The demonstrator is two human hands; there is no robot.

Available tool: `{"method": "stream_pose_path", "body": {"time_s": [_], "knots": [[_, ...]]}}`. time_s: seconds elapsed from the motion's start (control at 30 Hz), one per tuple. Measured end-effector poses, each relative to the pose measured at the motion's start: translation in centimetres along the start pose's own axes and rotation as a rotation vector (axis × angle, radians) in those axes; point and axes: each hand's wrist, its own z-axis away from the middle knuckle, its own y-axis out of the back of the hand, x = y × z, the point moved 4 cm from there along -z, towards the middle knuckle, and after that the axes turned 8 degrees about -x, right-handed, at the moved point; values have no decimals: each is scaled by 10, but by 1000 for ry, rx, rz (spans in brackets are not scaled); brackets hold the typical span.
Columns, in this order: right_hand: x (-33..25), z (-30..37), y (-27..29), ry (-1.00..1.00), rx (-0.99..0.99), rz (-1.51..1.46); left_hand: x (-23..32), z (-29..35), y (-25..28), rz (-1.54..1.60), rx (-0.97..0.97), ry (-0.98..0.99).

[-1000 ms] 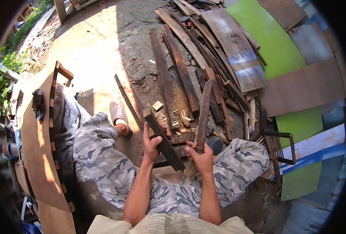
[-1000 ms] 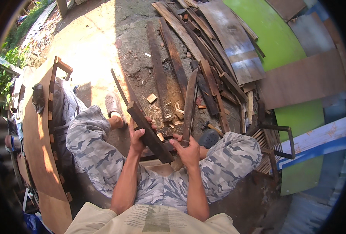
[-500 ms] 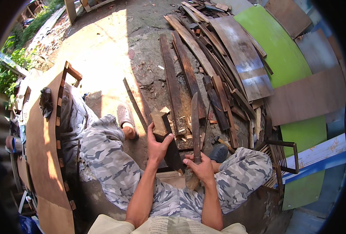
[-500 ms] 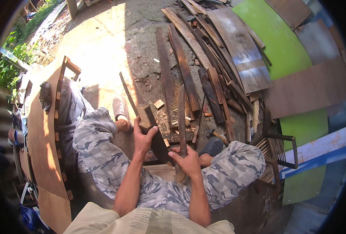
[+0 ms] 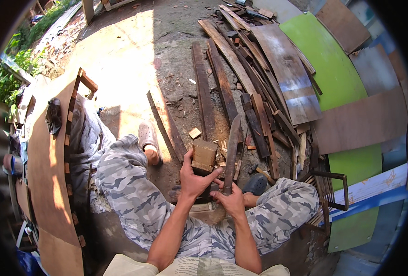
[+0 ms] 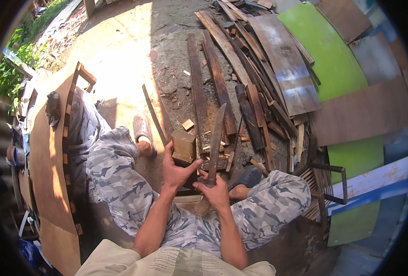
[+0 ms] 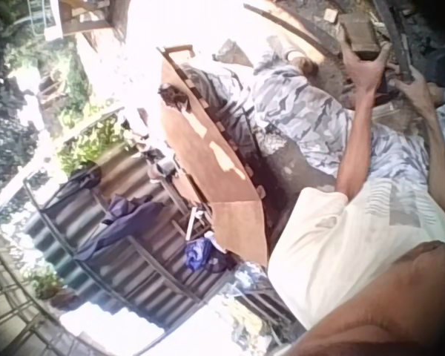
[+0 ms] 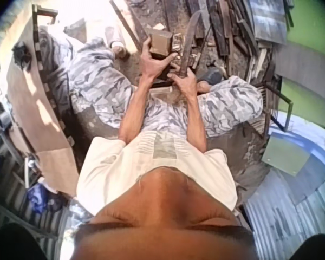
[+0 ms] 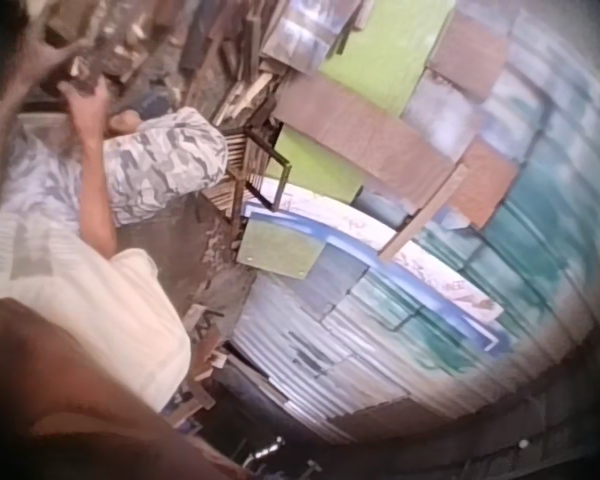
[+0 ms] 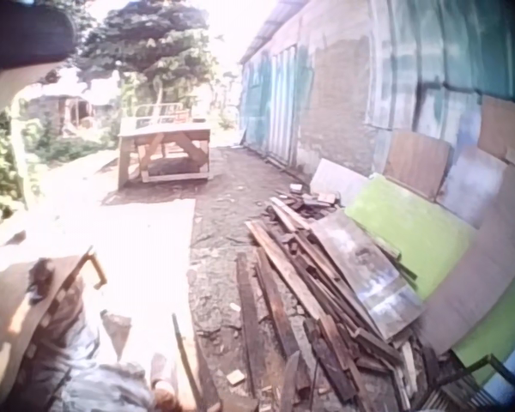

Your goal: The person sits on the ground and uses a machete to shave and shape a small block of wood. They repeatedly hold the wood in one hand and strike or scrape it with the machete in the other, producing wood shavings.

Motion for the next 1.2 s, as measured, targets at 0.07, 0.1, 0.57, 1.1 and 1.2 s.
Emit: {"method": "stream_pose_path", "body": {"time_s": [0.07, 0.1, 0.57, 1.1, 1.2], "knots": [[-3, 0, -2, 3, -5, 13, 6, 3, -3, -63, -27, -27], [-4, 1, -3, 5, -5, 19, 11, 4, -4, -125, -35, -46], [8, -4, 3, 11, 34, -189, 52, -9, 15, -130, -123, 38], [10, -10, 7, -114, 64, 58, -51, -18, 45, -496, -82, 474], [18, -10, -1, -142, 61, 146, -101, -18, 44, -337, -103, 492]]}}
